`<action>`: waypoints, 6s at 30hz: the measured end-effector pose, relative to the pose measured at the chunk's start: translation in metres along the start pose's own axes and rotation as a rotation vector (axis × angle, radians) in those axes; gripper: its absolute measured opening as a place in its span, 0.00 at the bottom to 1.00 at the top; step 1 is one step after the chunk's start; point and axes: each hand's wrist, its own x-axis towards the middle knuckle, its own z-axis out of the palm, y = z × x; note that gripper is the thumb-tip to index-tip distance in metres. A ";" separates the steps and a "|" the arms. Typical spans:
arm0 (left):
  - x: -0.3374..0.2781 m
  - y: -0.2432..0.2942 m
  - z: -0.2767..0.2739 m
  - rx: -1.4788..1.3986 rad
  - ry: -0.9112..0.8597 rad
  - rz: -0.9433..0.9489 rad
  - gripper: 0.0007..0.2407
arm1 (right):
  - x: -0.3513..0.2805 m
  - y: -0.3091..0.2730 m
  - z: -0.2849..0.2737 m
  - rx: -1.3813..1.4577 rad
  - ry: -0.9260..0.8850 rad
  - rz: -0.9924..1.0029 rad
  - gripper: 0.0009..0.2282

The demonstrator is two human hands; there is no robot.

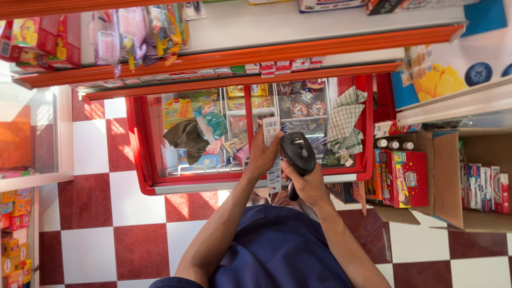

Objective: The person scans items while moving them into a box, then uses a spray bottle and a cloth to wipe down the glass top of a red freezer.

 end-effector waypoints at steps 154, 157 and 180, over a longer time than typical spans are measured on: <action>0.038 -0.337 0.675 1.670 -1.675 0.112 0.13 | -0.114 0.171 -0.700 -1.157 0.174 0.013 0.26; 0.022 -0.373 0.685 1.833 -1.785 0.139 0.14 | -0.123 0.178 -0.701 -1.085 0.150 -0.055 0.23; 0.029 -0.392 0.716 1.963 -2.067 -0.070 0.30 | -0.118 0.185 -0.700 -0.874 0.632 -0.146 0.19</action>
